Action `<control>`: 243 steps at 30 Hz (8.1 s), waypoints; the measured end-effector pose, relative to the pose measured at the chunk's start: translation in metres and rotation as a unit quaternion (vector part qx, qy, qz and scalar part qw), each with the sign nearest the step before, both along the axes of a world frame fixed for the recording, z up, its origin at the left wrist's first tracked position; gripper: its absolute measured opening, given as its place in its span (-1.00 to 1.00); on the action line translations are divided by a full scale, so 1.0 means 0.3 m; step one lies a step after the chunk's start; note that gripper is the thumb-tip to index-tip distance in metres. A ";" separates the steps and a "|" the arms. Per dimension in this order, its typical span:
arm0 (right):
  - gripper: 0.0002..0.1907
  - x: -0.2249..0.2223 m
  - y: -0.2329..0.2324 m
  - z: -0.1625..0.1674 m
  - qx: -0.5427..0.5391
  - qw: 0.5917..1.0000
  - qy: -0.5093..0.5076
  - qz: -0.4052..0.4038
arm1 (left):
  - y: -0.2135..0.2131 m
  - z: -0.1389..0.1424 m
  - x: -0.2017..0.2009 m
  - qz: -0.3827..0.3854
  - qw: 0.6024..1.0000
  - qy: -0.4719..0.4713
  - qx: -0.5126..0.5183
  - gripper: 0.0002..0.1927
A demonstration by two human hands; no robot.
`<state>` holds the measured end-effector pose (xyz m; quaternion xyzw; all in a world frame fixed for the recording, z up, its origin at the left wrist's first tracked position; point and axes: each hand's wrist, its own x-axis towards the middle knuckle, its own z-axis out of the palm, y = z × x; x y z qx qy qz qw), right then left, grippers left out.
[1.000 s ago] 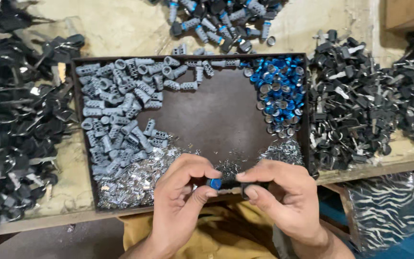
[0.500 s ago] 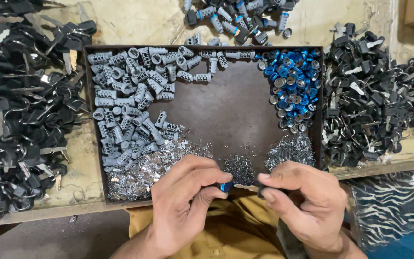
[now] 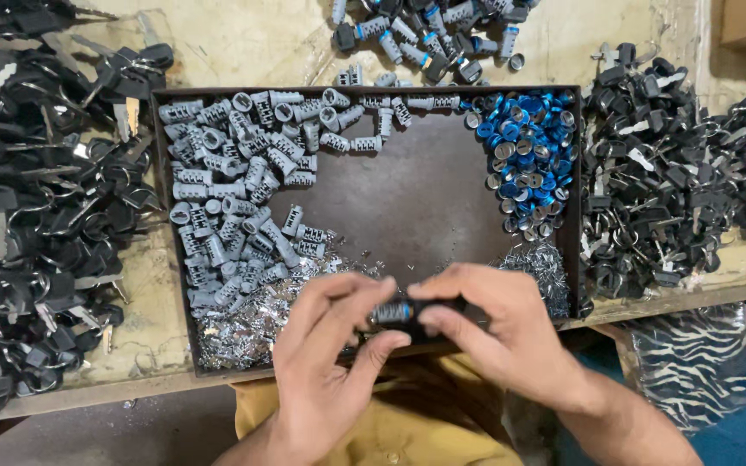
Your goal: The person sits at a workbench with a tray of lock cylinder parts and picks small gray lock plugs and blue caps one at a time, fitting the caps onto the plugs by hand and placing the assembled units back into the tray, working among piles of keys and metal shavings.
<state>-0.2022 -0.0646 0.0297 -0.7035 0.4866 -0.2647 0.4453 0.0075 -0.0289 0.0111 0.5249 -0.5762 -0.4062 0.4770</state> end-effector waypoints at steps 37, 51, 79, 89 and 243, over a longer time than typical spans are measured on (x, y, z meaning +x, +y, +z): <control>-0.66 0.029 0.040 -0.003 -0.226 0.957 0.184 -0.011 | 0.093 -0.039 0.030 -0.112 0.974 0.144 0.138 -0.91; -0.79 0.026 -0.134 -0.028 -0.239 0.923 0.299 0.040 | 0.051 -0.091 0.063 -0.090 0.939 0.242 0.228 -0.93; -0.90 0.065 0.088 -0.034 -0.050 0.993 -0.085 -0.065 | 0.008 -0.078 -0.037 -0.098 0.876 0.345 0.323 -0.93; -0.81 0.039 0.073 -0.019 -0.203 0.978 -0.043 -0.006 | 0.008 -0.031 -0.016 -0.122 0.828 0.388 0.385 -0.94; -0.81 -0.334 0.112 0.010 -0.110 0.956 0.223 -0.157 | 0.069 -0.144 -0.123 -0.089 0.884 0.315 0.334 -0.97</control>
